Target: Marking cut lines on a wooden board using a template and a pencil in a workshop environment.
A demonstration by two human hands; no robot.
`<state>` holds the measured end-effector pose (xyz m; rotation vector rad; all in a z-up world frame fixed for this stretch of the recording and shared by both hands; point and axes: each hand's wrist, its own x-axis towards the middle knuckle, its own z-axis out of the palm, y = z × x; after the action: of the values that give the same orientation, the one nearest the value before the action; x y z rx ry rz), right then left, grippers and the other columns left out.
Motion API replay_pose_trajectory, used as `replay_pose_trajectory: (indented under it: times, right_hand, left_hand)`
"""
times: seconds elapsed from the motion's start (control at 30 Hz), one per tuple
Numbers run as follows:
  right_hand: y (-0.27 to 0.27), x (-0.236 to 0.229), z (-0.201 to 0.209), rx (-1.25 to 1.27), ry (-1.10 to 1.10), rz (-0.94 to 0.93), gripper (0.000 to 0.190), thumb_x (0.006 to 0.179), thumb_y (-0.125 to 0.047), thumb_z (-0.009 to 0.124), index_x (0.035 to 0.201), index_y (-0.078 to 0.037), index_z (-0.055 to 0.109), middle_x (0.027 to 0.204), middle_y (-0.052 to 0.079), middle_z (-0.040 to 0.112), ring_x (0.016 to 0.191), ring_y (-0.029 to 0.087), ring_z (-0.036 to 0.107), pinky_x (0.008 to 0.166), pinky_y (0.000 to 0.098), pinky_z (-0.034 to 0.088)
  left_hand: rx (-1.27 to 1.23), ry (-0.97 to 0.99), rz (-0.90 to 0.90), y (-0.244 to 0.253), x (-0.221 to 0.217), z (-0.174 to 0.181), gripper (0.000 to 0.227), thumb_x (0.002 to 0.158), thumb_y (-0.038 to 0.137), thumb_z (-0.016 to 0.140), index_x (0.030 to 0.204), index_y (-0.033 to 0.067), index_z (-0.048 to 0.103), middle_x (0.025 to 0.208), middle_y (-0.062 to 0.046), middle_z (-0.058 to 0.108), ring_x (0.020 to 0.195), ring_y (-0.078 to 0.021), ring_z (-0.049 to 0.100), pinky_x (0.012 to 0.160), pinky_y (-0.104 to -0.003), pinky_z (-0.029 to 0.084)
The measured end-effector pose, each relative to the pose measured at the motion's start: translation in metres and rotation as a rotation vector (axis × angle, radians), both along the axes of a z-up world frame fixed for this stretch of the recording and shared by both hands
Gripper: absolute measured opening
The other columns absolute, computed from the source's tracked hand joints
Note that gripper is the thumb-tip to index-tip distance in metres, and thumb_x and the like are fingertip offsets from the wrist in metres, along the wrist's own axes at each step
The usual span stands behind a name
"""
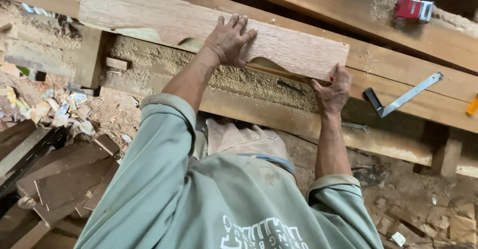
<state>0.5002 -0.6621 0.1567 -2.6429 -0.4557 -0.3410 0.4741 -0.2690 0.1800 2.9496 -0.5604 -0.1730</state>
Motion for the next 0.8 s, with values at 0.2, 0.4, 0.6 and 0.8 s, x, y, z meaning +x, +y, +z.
replay_pose_trajectory:
  times: [0.2,0.4,0.6,0.8]
  right_hand:
    - [0.002,0.003,-0.001,-0.006,-0.135,0.045,0.088,0.089,-0.084,0.053,0.126,-0.005,0.058,0.107,0.017,0.062,0.095,0.030,0.060,0.074,0.0482,0.057]
    - [-0.003,0.004,-0.010,-0.039,-0.149,0.040,0.093,0.086,-0.083,0.060,0.131,-0.002,0.059,0.109,0.017,0.065,0.098,0.031,0.063,0.077,0.0497,0.061]
    - [-0.003,0.005,-0.007,-0.002,-0.154,0.088,0.088,0.093,-0.080,0.054,0.129,0.001,0.058,0.110,0.019,0.064,0.100,0.033,0.061,0.085,0.0495,0.055]
    - [-0.005,0.011,-0.018,-0.016,-0.184,0.062,0.091,0.091,-0.083,0.049,0.129,-0.001,0.058,0.109,0.018,0.065,0.096,0.031,0.063,0.077,0.0493,0.059]
  left_hand:
    - [-0.015,0.051,0.022,-0.002,-0.002,0.008,0.110,0.074,0.083,0.072,0.154,0.0139,0.042,0.153,-0.038,0.036,0.138,-0.0531,0.040,0.105,-0.076,0.034]
    - [-0.093,0.051,0.037,-0.003,-0.005,0.018,0.097,0.087,0.079,0.062,0.153,0.0098,0.045,0.150,-0.040,0.038,0.138,-0.0555,0.040,0.105,-0.079,0.032]
    - [-0.025,0.066,0.049,-0.005,-0.002,0.012,0.102,0.077,0.078,0.073,0.153,0.0171,0.042,0.153,-0.035,0.038,0.140,-0.0511,0.039,0.107,-0.074,0.033]
    - [-0.056,0.047,0.069,-0.006,-0.002,0.009,0.097,0.080,0.075,0.072,0.152,0.0152,0.045,0.152,-0.037,0.039,0.139,-0.0517,0.041,0.106,-0.075,0.033]
